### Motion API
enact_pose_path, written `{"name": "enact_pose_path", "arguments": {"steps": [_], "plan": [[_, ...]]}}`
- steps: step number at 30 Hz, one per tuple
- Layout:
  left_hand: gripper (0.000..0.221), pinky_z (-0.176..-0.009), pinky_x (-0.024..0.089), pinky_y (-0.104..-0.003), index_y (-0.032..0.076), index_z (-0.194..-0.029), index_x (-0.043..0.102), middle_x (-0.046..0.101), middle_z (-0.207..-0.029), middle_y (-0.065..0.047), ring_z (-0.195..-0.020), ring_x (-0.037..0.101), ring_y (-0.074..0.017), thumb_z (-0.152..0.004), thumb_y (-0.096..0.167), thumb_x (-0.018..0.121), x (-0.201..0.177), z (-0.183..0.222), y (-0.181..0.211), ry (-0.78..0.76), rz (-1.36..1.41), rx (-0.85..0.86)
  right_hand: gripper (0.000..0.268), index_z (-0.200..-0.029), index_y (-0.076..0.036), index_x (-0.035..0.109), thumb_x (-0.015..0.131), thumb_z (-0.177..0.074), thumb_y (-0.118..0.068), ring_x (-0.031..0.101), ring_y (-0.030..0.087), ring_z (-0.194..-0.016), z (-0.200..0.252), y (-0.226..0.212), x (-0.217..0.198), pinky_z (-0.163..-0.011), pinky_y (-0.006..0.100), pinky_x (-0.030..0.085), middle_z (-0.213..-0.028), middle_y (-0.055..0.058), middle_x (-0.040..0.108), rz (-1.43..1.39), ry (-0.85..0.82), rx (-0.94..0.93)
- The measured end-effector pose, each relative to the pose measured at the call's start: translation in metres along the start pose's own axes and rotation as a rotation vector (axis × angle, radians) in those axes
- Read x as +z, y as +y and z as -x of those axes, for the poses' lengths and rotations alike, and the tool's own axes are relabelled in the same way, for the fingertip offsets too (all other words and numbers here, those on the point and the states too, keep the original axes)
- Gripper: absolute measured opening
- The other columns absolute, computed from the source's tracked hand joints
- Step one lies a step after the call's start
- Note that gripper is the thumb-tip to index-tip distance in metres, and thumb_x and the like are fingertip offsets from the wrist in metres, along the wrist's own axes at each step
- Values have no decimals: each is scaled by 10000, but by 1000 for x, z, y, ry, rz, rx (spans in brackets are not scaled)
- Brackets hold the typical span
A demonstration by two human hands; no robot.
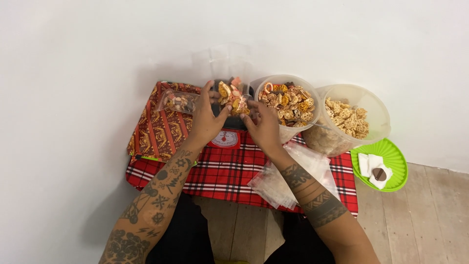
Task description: A person is manually scooping various snacks from large plastic containers into small clear plastic bags and weighing them.
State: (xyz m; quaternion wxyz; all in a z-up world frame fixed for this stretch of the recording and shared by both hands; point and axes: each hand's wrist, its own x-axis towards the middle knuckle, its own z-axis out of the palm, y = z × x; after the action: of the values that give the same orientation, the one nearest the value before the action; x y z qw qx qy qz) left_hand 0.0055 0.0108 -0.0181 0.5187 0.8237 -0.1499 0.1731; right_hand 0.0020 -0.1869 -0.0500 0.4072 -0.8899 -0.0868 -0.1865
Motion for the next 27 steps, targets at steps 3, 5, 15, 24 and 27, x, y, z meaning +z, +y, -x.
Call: {"name": "enact_pose_path", "arguments": {"steps": [3,5,15,24,27], "plan": [[715,-895,526,-577,-53,-1517,239,561,-1225,-269,-1130,599,-409,-992,171,670,0,-1,4,17,-55,-19,476,-1292,-126,666,810,-880,-318,632,297,-969,1,-2,3,-892,427,520,-980,69,763,-18,-3,26],[710,-958,452,-605,-27,-1530,245,560,-1255,-262,-1149,598,-416,-999,196,660,1,-1,1,15,-91,-36,489,-1313,-136,646,804,-881,-301,633,297,-957,0,-1,5,-891,433,525,-979,71,760,-27,-12,43],[531,-1091,237,-683,41,-1540,303,481,-1436,-258,-1318,500,-442,-1077,183,520,7,-8,-30,6,-242,-73,488,-1371,-189,559,724,-913,-216,659,316,-949,-8,-3,14,-883,481,545,-1008,69,777,21,-81,40],[527,-1100,263,-640,74,-1498,379,511,-1405,-221,-1339,489,-403,-1046,261,573,10,-5,-32,-64,-372,-76,418,-1323,-158,665,686,-926,-285,636,281,-1057,-9,2,12,-922,424,539,-1167,36,769,158,-140,-19],[555,-1099,263,-657,59,-1501,383,480,-1446,-236,-1357,464,-413,-1026,246,601,9,-5,-32,-70,-399,-78,448,-1357,-131,651,677,-938,-287,628,285,-1059,-8,-3,6,-905,424,552,-1232,49,747,122,-152,-17]]}}
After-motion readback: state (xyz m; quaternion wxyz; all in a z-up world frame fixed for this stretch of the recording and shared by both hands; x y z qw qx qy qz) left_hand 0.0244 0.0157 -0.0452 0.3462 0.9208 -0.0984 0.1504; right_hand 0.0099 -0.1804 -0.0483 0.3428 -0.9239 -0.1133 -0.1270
